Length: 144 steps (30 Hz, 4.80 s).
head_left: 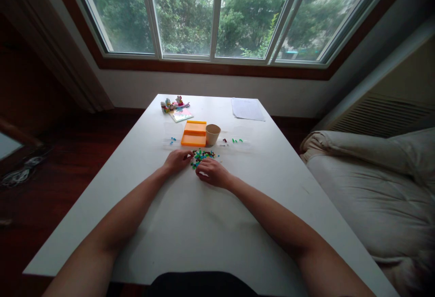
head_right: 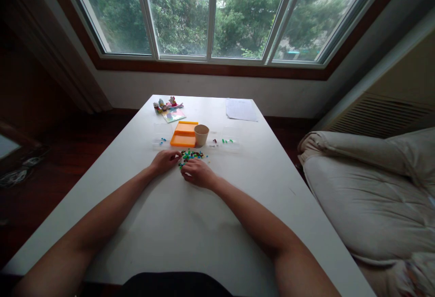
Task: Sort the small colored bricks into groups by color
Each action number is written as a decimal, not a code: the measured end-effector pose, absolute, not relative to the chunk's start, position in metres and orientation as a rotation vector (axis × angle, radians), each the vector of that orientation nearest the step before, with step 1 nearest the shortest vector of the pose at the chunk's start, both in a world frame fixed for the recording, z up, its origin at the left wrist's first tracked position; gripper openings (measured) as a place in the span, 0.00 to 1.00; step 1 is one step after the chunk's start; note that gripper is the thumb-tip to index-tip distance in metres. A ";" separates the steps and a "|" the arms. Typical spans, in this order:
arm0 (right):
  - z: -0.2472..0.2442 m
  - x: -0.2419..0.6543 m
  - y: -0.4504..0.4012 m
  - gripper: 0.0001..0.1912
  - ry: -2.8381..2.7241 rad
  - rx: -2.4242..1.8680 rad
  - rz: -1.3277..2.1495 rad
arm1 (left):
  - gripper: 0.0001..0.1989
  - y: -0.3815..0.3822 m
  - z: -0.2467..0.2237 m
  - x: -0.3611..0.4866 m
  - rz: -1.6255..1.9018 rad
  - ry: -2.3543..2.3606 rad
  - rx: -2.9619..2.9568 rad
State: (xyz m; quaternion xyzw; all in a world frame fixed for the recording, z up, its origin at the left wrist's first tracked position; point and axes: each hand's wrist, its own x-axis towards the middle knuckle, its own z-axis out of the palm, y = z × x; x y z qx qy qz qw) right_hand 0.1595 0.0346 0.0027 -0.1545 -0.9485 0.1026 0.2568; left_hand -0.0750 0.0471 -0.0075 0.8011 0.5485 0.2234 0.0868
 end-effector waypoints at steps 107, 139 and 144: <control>-0.024 0.206 0.104 0.17 -1.264 -1.034 0.993 | 0.15 0.043 -0.001 -0.075 0.660 1.637 2.335; -0.026 0.224 0.107 0.06 -2.117 -1.085 0.435 | 0.14 0.047 -0.007 -0.078 0.688 1.602 2.337; -0.027 0.223 0.106 0.07 -2.207 -1.077 0.425 | 0.14 0.047 -0.007 -0.077 0.686 1.604 2.334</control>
